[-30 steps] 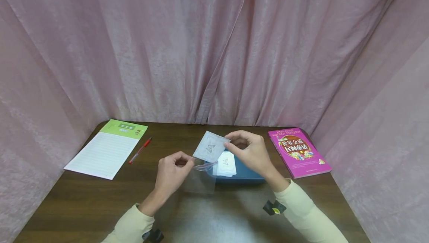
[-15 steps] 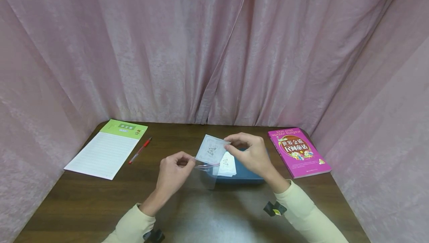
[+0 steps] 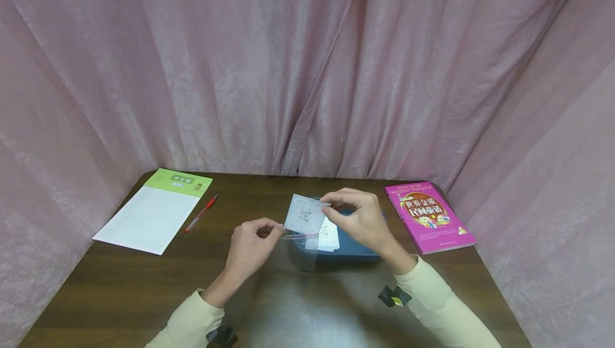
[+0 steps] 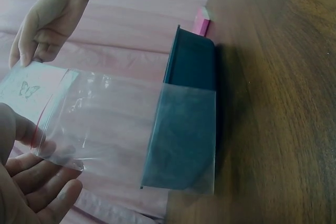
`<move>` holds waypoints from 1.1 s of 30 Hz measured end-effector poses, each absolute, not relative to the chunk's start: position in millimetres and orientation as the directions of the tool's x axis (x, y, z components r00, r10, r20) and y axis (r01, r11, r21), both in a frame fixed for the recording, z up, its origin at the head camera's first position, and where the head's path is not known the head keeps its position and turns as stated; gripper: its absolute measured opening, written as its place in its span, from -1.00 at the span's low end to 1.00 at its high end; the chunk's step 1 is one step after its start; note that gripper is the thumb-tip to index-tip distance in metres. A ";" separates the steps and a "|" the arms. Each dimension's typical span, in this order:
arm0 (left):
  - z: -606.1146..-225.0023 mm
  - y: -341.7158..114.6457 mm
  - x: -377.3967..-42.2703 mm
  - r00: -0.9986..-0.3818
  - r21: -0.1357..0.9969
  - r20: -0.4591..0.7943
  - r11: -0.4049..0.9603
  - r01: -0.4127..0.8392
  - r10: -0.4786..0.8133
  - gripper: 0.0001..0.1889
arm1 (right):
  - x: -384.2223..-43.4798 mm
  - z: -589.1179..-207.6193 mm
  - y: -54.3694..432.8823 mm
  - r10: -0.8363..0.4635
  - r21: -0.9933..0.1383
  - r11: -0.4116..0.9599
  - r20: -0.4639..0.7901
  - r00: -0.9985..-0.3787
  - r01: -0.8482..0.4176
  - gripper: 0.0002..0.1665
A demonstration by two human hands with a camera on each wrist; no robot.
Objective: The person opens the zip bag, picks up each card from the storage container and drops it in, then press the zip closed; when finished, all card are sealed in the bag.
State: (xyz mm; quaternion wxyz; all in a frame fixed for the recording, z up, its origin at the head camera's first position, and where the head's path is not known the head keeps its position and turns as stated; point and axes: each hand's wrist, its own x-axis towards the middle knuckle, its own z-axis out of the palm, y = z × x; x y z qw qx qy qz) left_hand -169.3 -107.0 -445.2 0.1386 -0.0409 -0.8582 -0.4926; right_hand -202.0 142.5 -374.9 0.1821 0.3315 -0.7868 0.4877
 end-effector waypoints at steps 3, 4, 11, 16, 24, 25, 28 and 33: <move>-445.0 -105.8 -170.1 -0.959 0.835 0.277 0.511 0.204 -0.069 -0.90 | -203.1 -375.2 141.7 -0.358 -0.644 0.305 0.605 -0.711 -0.701 -0.80; -445.0 -105.6 -170.3 -0.959 0.838 0.274 0.507 0.202 -0.069 -0.89 | -203.7 -375.5 141.3 -0.362 -0.644 0.305 0.603 -0.711 -0.702 -0.81; -445.9 -104.8 -171.3 -0.964 0.855 0.255 0.484 0.187 -0.078 -0.86 | -207.4 -381.2 138.6 -0.384 -0.667 0.320 0.557 -0.736 -0.672 -0.82; -447.8 -105.6 -172.0 -0.966 0.869 0.240 0.464 0.172 -0.091 -0.85 | -206.5 -384.3 138.5 -0.378 -0.677 0.324 0.548 -0.746 -0.661 -0.83; -450.1 -106.1 -173.3 -0.971 0.898 0.210 0.415 0.146 -0.114 -0.85 | -202.5 -383.8 139.3 -0.420 -0.673 0.280 0.556 -0.717 -0.685 -0.84; -449.9 -106.0 -173.3 -0.971 0.900 0.209 0.411 0.144 -0.117 -0.86 | -202.3 -383.8 139.4 -0.423 -0.669 0.272 0.563 -0.710 -0.692 -0.84; -448.9 -105.9 -173.1 -0.972 0.908 0.204 0.394 0.143 -0.119 -0.86 | -201.8 -383.7 139.0 -0.420 -0.648 0.268 0.587 -0.692 -0.713 -0.84; -446.7 -105.6 -172.3 -0.974 0.919 0.194 0.369 0.139 -0.116 -0.85 | -203.4 -387.1 137.3 -0.400 -0.646 0.298 0.584 -0.707 -0.702 -0.84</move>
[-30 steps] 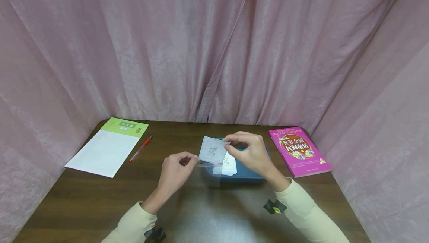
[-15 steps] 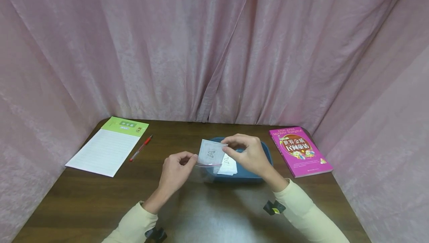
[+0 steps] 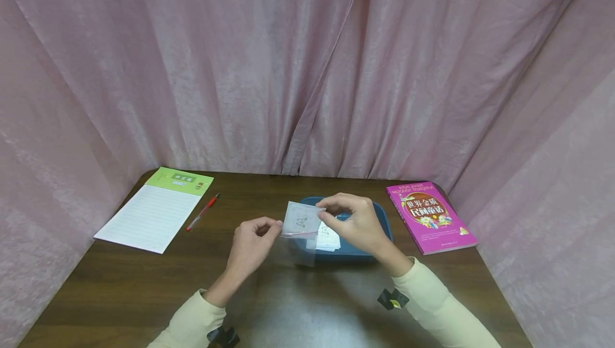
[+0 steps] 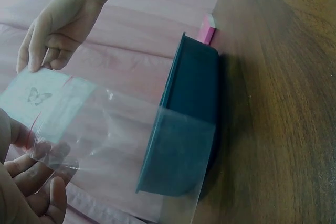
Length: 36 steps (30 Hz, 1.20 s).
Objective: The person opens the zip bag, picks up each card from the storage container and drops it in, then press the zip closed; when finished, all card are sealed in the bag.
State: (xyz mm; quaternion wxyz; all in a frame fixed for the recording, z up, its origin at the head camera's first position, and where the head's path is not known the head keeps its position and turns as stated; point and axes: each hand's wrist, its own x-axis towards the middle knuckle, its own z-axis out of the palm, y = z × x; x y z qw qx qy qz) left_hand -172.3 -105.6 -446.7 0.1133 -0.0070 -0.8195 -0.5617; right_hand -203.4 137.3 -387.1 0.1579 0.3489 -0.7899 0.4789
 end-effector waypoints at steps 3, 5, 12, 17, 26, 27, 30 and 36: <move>-445.6 -105.3 -172.2 -0.976 0.923 0.185 0.361 0.132 -0.118 -0.84 | -204.0 -391.2 136.0 -0.408 -0.652 0.314 0.563 -0.718 -0.690 -0.84; -445.3 -105.2 -172.3 -0.976 0.925 0.183 0.357 0.129 -0.122 -0.84 | -203.7 -394.4 134.9 -0.423 -0.652 0.321 0.551 -0.720 -0.687 -0.84; -445.8 -105.7 -172.9 -0.973 0.934 0.184 0.333 0.130 -0.138 -0.83 | -201.9 -406.4 130.5 -0.454 -0.638 0.309 0.553 -0.699 -0.706 -0.86; -446.4 -106.2 -173.4 -0.973 0.939 0.175 0.323 0.120 -0.148 -0.81 | -203.5 -413.9 129.5 -0.464 -0.616 0.314 0.565 -0.683 -0.723 -0.88; -445.7 -107.0 -173.8 -0.973 0.938 0.172 0.328 0.113 -0.156 -0.82 | -203.0 -414.8 129.8 -0.493 -0.596 0.332 0.551 -0.673 -0.731 -0.90; -445.5 -107.2 -173.6 -0.973 0.938 0.170 0.329 0.110 -0.158 -0.82 | -203.0 -415.1 129.8 -0.495 -0.596 0.333 0.549 -0.674 -0.730 -0.90; -444.8 -107.6 -173.4 -0.973 0.938 0.165 0.331 0.103 -0.164 -0.82 | -202.9 -414.7 129.2 -0.497 -0.597 0.330 0.548 -0.673 -0.731 -0.90; -444.0 -108.4 -173.5 -0.970 0.932 0.169 0.348 0.100 -0.175 -0.82 | -203.2 -413.0 128.3 -0.496 -0.599 0.318 0.555 -0.668 -0.735 -0.90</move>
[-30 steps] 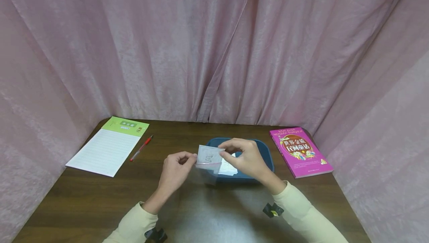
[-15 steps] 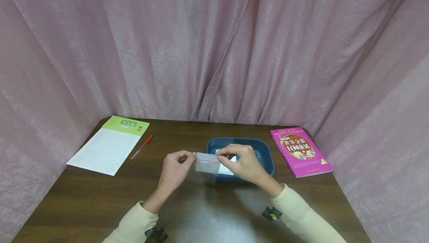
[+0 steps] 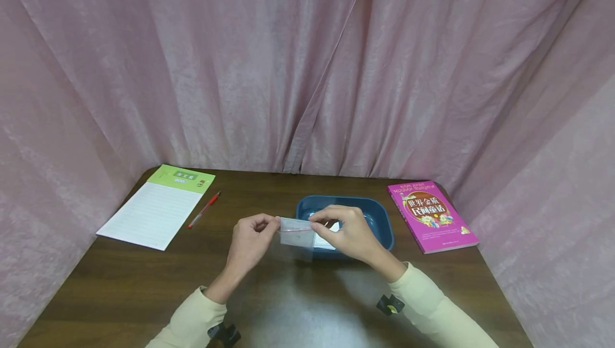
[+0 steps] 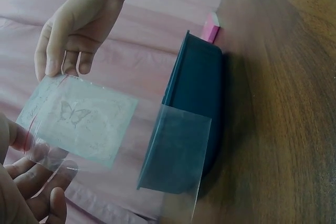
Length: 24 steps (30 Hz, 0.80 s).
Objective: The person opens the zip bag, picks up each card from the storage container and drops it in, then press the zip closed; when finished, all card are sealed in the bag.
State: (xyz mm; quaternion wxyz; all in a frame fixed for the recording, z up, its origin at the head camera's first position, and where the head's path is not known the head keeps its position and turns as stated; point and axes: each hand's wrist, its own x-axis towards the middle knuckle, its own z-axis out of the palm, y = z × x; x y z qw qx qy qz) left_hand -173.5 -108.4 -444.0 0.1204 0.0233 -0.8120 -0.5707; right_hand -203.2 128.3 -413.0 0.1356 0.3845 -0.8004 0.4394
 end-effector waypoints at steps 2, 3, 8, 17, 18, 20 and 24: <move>-444.1 -108.5 -173.5 -0.968 0.930 0.175 0.353 0.102 -0.180 -0.82 | -203.5 -413.4 127.9 -0.499 -0.600 0.319 0.552 -0.668 -0.733 -0.90; -444.1 -108.6 -173.5 -0.967 0.928 0.180 0.357 0.105 -0.182 -0.82 | -203.5 -413.6 127.8 -0.501 -0.600 0.321 0.550 -0.669 -0.733 -0.90; -444.4 -108.9 -173.0 -0.964 0.927 0.193 0.357 0.118 -0.185 -0.83 | -204.0 -415.2 127.6 -0.507 -0.599 0.328 0.541 -0.671 -0.731 -0.89; -445.0 -109.8 -173.8 -0.966 0.929 0.188 0.351 0.116 -0.178 -0.82 | -203.6 -414.3 129.2 -0.509 -0.581 0.333 0.553 -0.660 -0.743 -0.89; -445.1 -109.8 -173.9 -0.966 0.930 0.187 0.350 0.116 -0.178 -0.82 | -203.6 -414.1 129.4 -0.509 -0.580 0.331 0.554 -0.659 -0.744 -0.89; -445.1 -109.8 -173.9 -0.966 0.930 0.186 0.351 0.114 -0.179 -0.83 | -203.4 -413.7 129.6 -0.510 -0.577 0.331 0.557 -0.656 -0.747 -0.87; -444.9 -109.5 -174.2 -0.967 0.930 0.182 0.350 0.111 -0.176 -0.83 | -203.1 -413.1 129.7 -0.514 -0.563 0.340 0.560 -0.650 -0.754 -0.83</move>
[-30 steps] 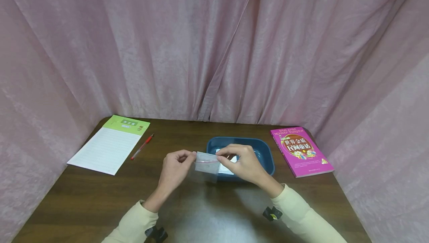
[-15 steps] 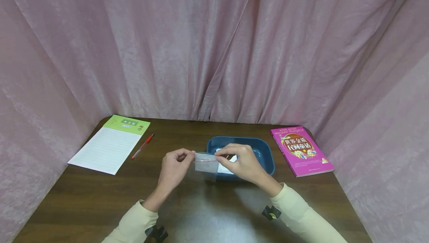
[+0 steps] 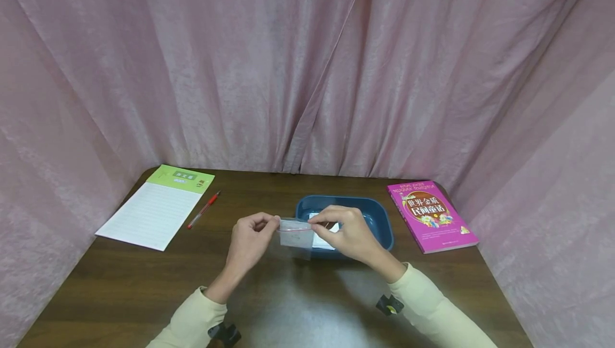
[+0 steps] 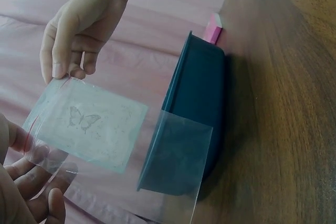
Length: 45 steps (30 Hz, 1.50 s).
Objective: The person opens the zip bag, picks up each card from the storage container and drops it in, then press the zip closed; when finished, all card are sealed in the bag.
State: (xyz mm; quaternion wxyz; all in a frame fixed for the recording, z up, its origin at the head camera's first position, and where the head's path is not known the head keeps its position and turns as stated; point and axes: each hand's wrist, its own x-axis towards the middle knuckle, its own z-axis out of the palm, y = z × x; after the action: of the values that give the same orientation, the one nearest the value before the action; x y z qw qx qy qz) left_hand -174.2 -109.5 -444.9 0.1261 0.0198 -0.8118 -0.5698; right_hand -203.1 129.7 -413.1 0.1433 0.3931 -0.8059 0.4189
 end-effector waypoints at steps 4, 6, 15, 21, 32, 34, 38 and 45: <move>-445.1 -109.8 -174.1 -0.968 0.929 0.179 0.353 0.108 -0.175 -0.83 | -203.1 -414.1 130.0 -0.523 -0.558 0.354 0.547 -0.654 -0.751 -0.83; -445.4 -110.1 -174.1 -0.968 0.929 0.178 0.355 0.106 -0.177 -0.83 | -203.5 -415.1 130.5 -0.532 -0.558 0.360 0.536 -0.656 -0.748 -0.85; -444.9 -110.2 -174.3 -0.969 0.930 0.175 0.352 0.104 -0.175 -0.82 | -205.2 -417.3 130.5 -0.557 -0.532 0.355 0.540 -0.631 -0.769 -0.86; -442.7 -110.5 -173.2 -0.970 0.933 0.172 0.345 0.105 -0.170 -0.82 | -205.1 -417.5 130.7 -0.568 -0.542 0.360 0.519 -0.639 -0.760 -0.87; -445.5 -110.6 -169.6 -0.952 0.868 0.267 0.465 0.171 -0.149 -0.86 | -203.3 -415.0 130.5 -0.544 -0.548 0.355 0.538 -0.644 -0.758 -0.88; -445.7 -111.3 -169.6 -0.954 0.870 0.262 0.464 0.167 -0.148 -0.87 | -203.4 -416.6 130.4 -0.549 -0.553 0.357 0.528 -0.648 -0.753 -0.87; -445.7 -112.6 -169.8 -0.961 0.883 0.237 0.444 0.153 -0.142 -0.88 | -202.6 -418.7 129.6 -0.565 -0.567 0.366 0.494 -0.661 -0.738 -0.85; -441.6 -110.9 -169.8 -0.967 0.904 0.222 0.398 0.156 -0.124 -0.88 | -203.2 -421.7 126.6 -0.586 -0.565 0.390 0.456 -0.669 -0.727 -0.83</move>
State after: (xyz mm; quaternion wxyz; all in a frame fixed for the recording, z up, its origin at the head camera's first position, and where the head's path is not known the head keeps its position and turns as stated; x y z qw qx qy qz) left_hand -169.8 -110.9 -441.6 0.1279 -0.0097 -0.8264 -0.5483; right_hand -203.2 126.6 -421.7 0.0915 0.3961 -0.8287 0.3847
